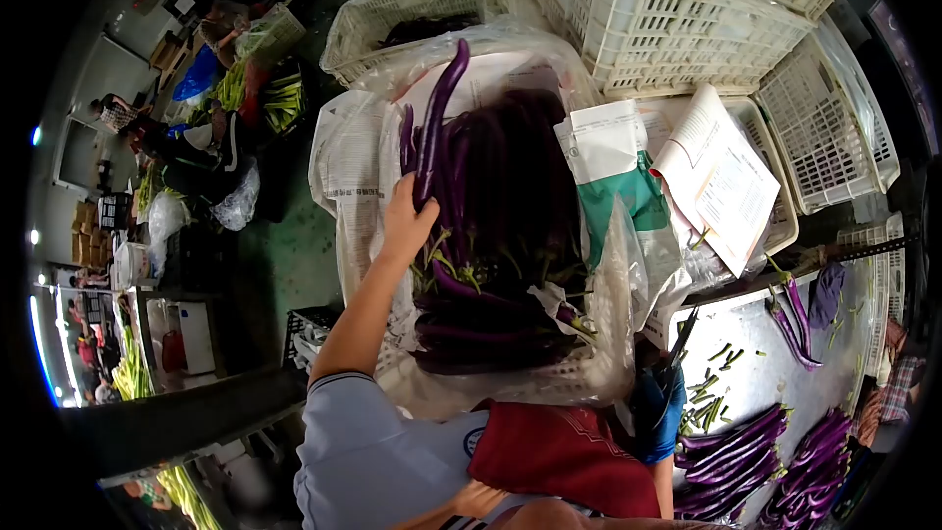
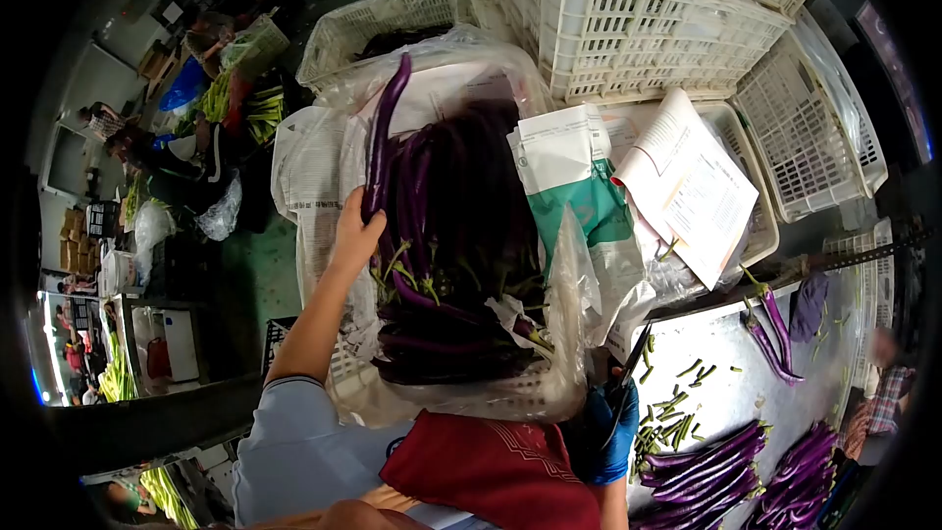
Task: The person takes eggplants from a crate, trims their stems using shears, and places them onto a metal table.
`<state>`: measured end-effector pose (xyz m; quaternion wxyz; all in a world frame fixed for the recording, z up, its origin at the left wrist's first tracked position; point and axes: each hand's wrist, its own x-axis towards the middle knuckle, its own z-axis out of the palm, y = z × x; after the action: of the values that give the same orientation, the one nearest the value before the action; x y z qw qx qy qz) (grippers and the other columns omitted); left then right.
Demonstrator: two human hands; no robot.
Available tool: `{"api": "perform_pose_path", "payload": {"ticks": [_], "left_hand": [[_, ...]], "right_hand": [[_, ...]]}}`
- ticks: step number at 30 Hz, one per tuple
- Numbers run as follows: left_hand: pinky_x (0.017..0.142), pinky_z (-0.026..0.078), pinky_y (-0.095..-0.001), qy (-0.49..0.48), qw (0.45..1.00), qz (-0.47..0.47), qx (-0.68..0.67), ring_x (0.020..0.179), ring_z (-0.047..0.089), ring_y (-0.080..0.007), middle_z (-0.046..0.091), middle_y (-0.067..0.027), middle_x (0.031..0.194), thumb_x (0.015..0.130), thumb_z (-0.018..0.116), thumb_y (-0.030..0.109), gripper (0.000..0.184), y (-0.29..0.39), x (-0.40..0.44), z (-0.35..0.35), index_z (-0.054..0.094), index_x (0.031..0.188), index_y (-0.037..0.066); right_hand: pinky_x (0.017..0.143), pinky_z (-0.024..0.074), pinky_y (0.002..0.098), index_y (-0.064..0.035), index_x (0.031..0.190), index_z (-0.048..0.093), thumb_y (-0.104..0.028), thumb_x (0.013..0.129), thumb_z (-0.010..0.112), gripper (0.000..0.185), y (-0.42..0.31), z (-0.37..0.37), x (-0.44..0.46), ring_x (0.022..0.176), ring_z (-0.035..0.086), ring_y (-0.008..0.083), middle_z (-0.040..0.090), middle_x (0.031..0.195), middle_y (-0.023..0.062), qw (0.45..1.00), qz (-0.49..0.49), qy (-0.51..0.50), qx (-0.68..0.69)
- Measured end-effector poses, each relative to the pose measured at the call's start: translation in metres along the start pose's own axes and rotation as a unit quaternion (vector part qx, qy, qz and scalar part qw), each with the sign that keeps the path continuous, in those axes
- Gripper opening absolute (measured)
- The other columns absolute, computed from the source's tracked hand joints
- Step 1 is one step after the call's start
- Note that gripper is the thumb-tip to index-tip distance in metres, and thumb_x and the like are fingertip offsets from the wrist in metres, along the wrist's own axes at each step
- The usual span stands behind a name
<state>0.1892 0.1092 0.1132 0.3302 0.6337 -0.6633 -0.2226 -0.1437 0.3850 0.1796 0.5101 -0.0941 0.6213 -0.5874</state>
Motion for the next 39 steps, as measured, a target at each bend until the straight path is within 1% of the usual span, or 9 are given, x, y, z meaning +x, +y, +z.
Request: {"api": "perform_pose_path", "payload": {"ticks": [6,14,21,25,28,31,35,36,39], "left_hand": [[0.060,0.042,-0.0223,-0.047,0.982,-0.010,-0.184,0.066,0.049,-0.0063,0.056,-0.0021,0.088,0.081,0.049,-0.001,0.047,0.054,-0.012,-0.002,0.037,0.127,-0.002],[0.055,0.041,-0.0249,-0.154,0.891,-0.110,-0.412,0.061,0.049,-0.0128,0.053,-0.0063,0.072,0.094,0.045,0.034,0.034,0.084,-0.019,0.004,0.045,0.108,0.003],[0.058,0.044,-0.0288,-0.139,0.745,-0.201,-0.621,0.060,0.052,-0.0169,0.056,-0.0102,0.075,0.092,0.046,0.026,0.022,0.086,-0.022,0.019,0.049,0.099,0.006],[0.051,0.043,-0.0303,-0.024,0.770,-0.203,-0.605,0.055,0.052,-0.0191,0.055,-0.0072,0.068,0.092,0.045,0.033,0.027,0.096,0.045,0.004,0.052,0.092,0.007],[0.079,0.050,-0.0418,0.050,0.738,-0.126,-0.661,0.091,0.057,-0.0274,0.056,-0.0156,0.100,0.092,0.048,0.038,0.044,0.085,0.199,-0.022,0.048,0.113,-0.001],[0.084,0.046,-0.0443,0.107,0.816,-0.292,-0.486,0.107,0.049,-0.0278,0.047,-0.0164,0.120,0.088,0.052,0.041,0.053,0.091,0.264,-0.029,0.044,0.122,0.001],[0.069,0.044,-0.0388,-0.118,0.980,-0.030,-0.157,0.082,0.056,-0.0267,0.060,-0.0111,0.086,0.082,0.051,0.030,0.032,0.027,0.209,0.057,0.060,0.090,0.002],[0.046,0.031,-0.0297,-0.146,0.958,-0.101,-0.224,0.051,0.039,-0.0140,0.043,0.0023,0.061,0.079,0.053,0.032,0.021,0.036,0.163,0.079,0.057,0.077,0.011],[0.089,0.043,-0.0382,-0.165,0.980,-0.115,0.011,0.102,0.055,-0.0399,0.057,-0.0291,0.107,0.076,0.054,0.042,0.063,-0.001,0.087,0.159,0.049,0.117,-0.005]], "right_hand": [[0.050,0.0333,0.0162,-0.0058,0.121,0.047,0.004,0.082,0.055,0.042,-0.003,0.004,0.001,0.057,0.043,0.0036,0.049,0.076,-0.0035,1.000,0.004,-0.006,-0.012],[0.042,0.0336,0.0203,-0.0035,0.124,0.042,-0.003,0.084,0.052,0.042,0.000,-0.001,0.002,0.050,0.043,0.0069,0.048,0.071,0.0000,1.000,-0.006,-0.017,-0.021],[0.041,0.0325,0.0197,-0.0042,0.123,0.043,-0.003,0.084,0.052,0.040,-0.005,0.006,0.001,0.049,0.042,0.0065,0.048,0.071,-0.0002,1.000,0.008,-0.013,-0.001],[0.041,0.0324,0.0196,-0.0043,0.122,0.043,-0.005,0.085,0.053,0.039,-0.009,0.006,-0.003,0.049,0.042,0.0058,0.048,0.071,-0.0008,0.999,0.024,-0.022,0.006],[0.041,0.0322,0.0195,-0.0043,0.122,0.044,-0.005,0.084,0.054,0.039,-0.011,0.013,-0.007,0.049,0.042,0.0054,0.048,0.071,-0.0012,0.999,0.043,-0.001,-0.028],[0.041,0.0320,0.0193,-0.0046,0.122,0.044,-0.004,0.084,0.055,0.039,-0.007,0.010,-0.008,0.049,0.042,0.0052,0.048,0.072,-0.0014,0.999,0.043,-0.001,-0.024],[0.041,0.0318,0.0191,-0.0043,0.123,0.042,-0.003,0.084,0.054,0.041,-0.007,0.012,-0.011,0.050,0.042,0.0050,0.048,0.074,-0.0007,0.998,0.041,0.021,-0.045],[0.041,0.0316,0.0189,-0.0039,0.123,0.042,-0.004,0.084,0.054,0.041,-0.005,0.009,-0.010,0.050,0.042,0.0052,0.048,0.073,-0.0007,0.998,0.037,0.026,-0.041],[0.041,0.0316,0.0190,-0.0036,0.123,0.042,-0.004,0.084,0.054,0.041,-0.003,0.009,-0.008,0.049,0.041,0.0054,0.048,0.072,-0.0008,0.999,0.026,0.037,-0.023]]}}
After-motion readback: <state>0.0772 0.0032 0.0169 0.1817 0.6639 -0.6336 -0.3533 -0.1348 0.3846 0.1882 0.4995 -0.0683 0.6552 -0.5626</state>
